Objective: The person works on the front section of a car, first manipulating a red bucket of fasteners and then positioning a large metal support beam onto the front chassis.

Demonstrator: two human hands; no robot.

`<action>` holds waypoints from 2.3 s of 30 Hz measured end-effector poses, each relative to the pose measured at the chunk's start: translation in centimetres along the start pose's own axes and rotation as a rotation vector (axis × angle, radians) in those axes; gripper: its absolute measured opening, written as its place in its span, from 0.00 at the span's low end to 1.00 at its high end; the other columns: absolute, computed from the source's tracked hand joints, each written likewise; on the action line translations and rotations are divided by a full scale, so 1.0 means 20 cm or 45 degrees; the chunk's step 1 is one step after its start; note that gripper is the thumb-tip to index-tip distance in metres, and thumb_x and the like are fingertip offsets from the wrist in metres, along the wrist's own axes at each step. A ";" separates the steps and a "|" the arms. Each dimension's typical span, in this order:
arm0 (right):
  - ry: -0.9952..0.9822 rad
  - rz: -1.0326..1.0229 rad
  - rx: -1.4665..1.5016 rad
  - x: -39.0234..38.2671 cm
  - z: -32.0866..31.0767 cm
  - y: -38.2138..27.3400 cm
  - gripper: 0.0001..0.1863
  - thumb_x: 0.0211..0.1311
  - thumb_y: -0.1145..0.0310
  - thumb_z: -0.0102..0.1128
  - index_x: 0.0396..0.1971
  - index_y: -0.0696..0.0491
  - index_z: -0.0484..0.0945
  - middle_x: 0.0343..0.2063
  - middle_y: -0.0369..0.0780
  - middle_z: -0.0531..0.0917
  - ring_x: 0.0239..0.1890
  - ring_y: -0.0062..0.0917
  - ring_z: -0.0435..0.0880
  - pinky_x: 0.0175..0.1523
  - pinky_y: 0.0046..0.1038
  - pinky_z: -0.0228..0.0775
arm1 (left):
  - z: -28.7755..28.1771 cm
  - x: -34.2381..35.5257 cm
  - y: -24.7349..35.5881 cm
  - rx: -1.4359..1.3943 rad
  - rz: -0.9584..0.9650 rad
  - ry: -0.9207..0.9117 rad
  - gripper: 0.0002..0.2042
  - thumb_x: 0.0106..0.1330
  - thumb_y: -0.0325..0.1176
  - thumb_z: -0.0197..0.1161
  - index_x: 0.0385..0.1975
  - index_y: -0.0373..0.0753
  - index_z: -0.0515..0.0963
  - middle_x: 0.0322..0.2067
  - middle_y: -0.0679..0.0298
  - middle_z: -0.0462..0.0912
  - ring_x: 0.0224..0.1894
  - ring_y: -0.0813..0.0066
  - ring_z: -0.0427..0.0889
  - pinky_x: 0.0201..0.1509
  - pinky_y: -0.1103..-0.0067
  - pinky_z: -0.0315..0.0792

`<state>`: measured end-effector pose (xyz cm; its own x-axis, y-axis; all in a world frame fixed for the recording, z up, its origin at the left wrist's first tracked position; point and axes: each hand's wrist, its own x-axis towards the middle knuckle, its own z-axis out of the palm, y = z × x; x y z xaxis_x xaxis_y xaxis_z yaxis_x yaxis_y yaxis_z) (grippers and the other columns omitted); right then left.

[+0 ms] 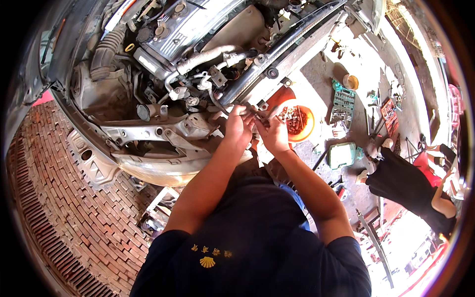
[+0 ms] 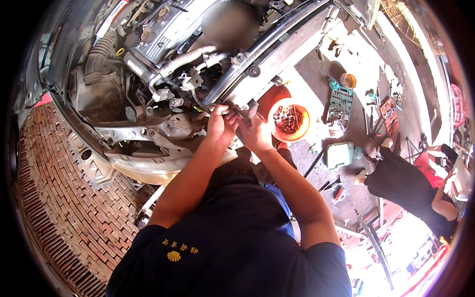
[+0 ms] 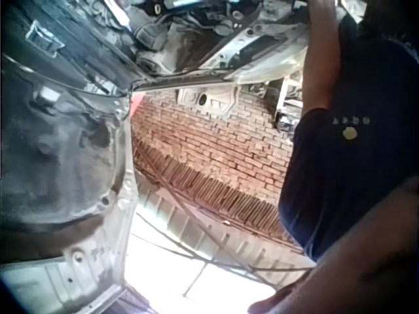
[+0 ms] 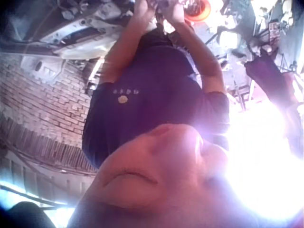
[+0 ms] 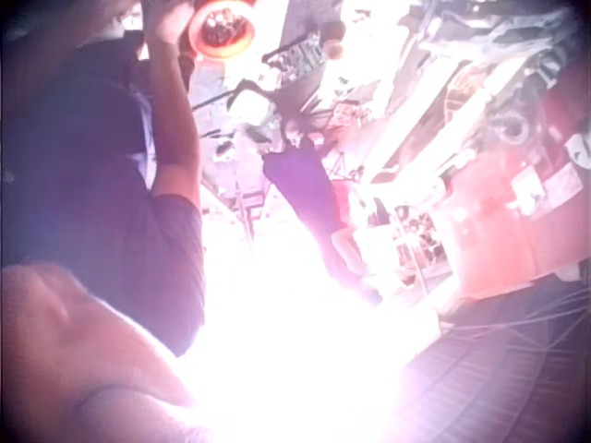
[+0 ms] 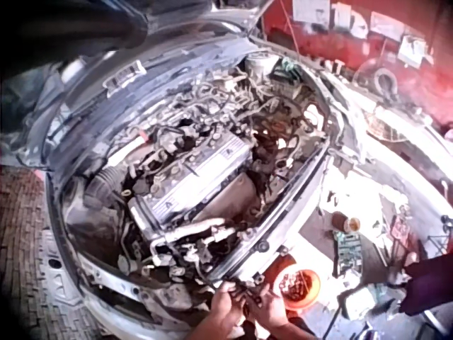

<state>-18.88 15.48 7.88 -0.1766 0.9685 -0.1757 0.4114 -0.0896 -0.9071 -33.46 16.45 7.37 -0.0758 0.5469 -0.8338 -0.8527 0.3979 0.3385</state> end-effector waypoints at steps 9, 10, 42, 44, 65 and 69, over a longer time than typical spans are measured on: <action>-0.198 0.974 0.869 0.12 0.02 -0.02 0.15 0.75 0.59 0.54 0.36 0.56 0.81 0.24 0.37 0.83 0.19 0.22 0.76 0.24 0.27 0.65 | 0.01 -0.02 0.00 0.013 0.026 0.058 0.10 0.63 0.36 0.61 0.41 0.39 0.75 0.41 0.58 0.84 0.42 0.66 0.80 0.50 0.70 0.72; -0.177 1.004 0.840 0.13 0.01 0.00 0.15 0.75 0.59 0.54 0.36 0.56 0.81 0.24 0.37 0.83 0.19 0.22 0.76 0.24 0.27 0.65 | 0.01 -0.03 0.01 0.013 0.010 0.049 0.10 0.63 0.36 0.60 0.41 0.39 0.75 0.40 0.59 0.84 0.42 0.66 0.80 0.49 0.71 0.72; -0.097 0.957 1.067 0.08 0.06 0.01 0.12 0.67 0.61 0.67 0.36 0.56 0.82 0.26 0.34 0.84 0.23 0.16 0.78 0.28 0.20 0.67 | -0.01 0.01 -0.04 0.018 0.105 0.025 0.12 0.65 0.39 0.59 0.42 0.41 0.78 0.39 0.63 0.84 0.43 0.70 0.79 0.52 0.73 0.68; -0.170 0.962 1.284 0.08 0.06 0.02 0.13 0.66 0.60 0.68 0.35 0.56 0.82 0.25 0.34 0.83 0.22 0.16 0.77 0.28 0.20 0.66 | -0.02 0.02 -0.04 -0.001 0.070 0.034 0.12 0.65 0.39 0.59 0.43 0.41 0.78 0.39 0.64 0.84 0.43 0.71 0.79 0.52 0.73 0.68; -0.095 0.479 0.502 0.06 0.05 0.01 0.10 0.69 0.65 0.64 0.37 0.57 0.81 0.27 0.39 0.83 0.30 0.26 0.83 0.36 0.27 0.72 | -0.04 0.04 -0.10 -0.069 0.156 -0.048 0.10 0.66 0.38 0.58 0.40 0.40 0.79 0.38 0.62 0.85 0.43 0.69 0.81 0.54 0.73 0.72; -0.275 1.065 1.321 0.12 0.02 0.05 0.13 0.67 0.60 0.67 0.39 0.55 0.84 0.26 0.34 0.84 0.25 0.17 0.79 0.29 0.21 0.67 | -0.05 0.04 -0.09 -0.060 0.124 -0.055 0.10 0.67 0.38 0.56 0.40 0.40 0.79 0.38 0.62 0.84 0.43 0.69 0.81 0.53 0.74 0.72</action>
<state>-19.27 17.65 6.31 -0.3833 0.4905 -0.7826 -0.3794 -0.8562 -0.3508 -32.48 15.47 5.58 -0.1383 0.6128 -0.7780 -0.8658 0.3067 0.3955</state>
